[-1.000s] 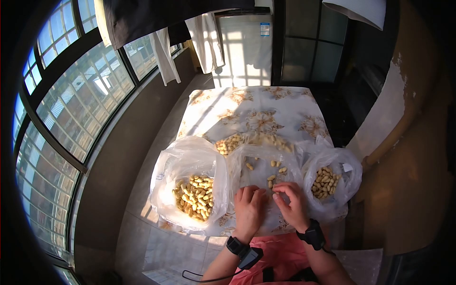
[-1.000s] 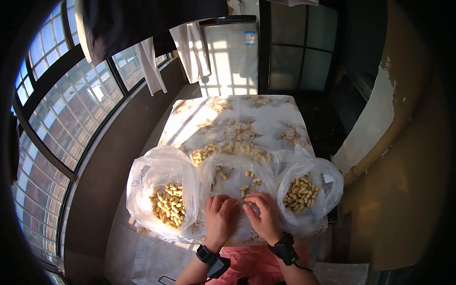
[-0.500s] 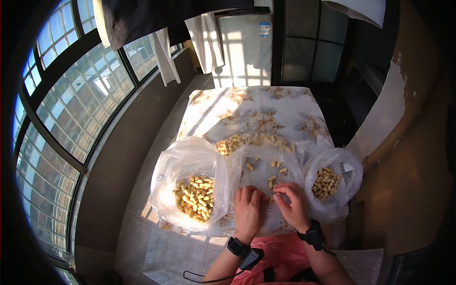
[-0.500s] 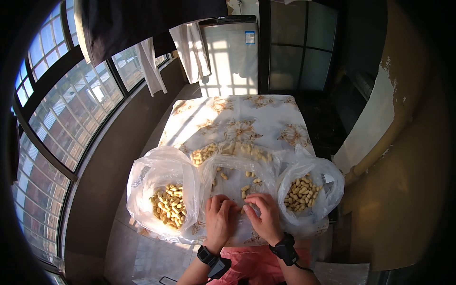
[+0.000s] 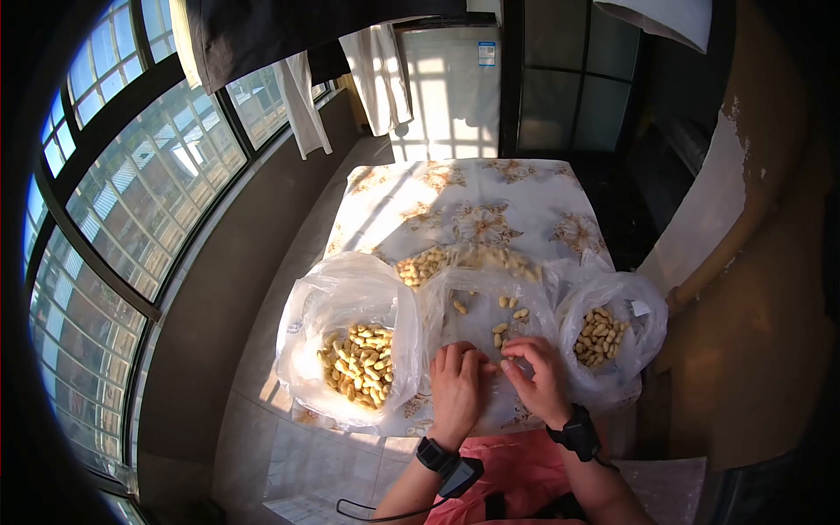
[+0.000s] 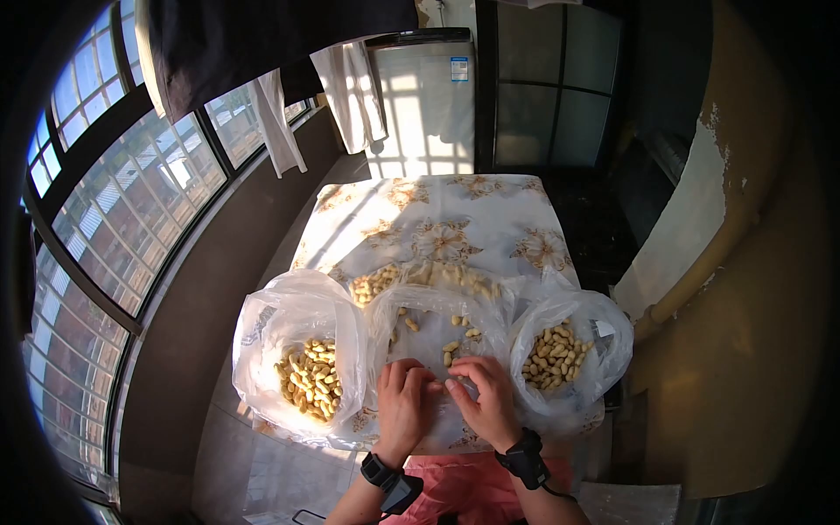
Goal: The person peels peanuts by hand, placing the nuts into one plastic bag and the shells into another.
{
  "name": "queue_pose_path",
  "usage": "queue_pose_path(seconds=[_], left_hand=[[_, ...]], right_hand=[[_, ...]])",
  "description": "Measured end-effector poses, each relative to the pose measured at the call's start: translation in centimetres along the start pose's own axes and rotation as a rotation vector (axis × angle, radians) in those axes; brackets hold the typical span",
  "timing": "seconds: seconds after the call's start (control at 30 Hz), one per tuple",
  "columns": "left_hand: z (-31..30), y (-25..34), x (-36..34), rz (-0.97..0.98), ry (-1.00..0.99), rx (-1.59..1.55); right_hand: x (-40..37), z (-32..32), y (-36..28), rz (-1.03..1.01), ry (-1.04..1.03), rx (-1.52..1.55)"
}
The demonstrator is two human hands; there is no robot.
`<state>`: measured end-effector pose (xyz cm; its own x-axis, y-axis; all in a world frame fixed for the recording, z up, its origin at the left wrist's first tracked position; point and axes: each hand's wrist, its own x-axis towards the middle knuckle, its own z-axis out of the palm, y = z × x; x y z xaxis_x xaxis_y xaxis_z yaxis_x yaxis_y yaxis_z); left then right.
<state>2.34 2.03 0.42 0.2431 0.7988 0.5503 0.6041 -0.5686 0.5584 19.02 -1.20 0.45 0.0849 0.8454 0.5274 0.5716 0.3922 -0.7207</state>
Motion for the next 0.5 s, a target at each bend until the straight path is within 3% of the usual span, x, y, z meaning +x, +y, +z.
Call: queue_pose_path(seconds=[0.5], left_hand=[[-0.61, -0.58, -0.10, 0.046, -0.051, -0.125]], right_hand=[[0.20, -0.04, -0.34, -0.118, -0.064, 0.050]])
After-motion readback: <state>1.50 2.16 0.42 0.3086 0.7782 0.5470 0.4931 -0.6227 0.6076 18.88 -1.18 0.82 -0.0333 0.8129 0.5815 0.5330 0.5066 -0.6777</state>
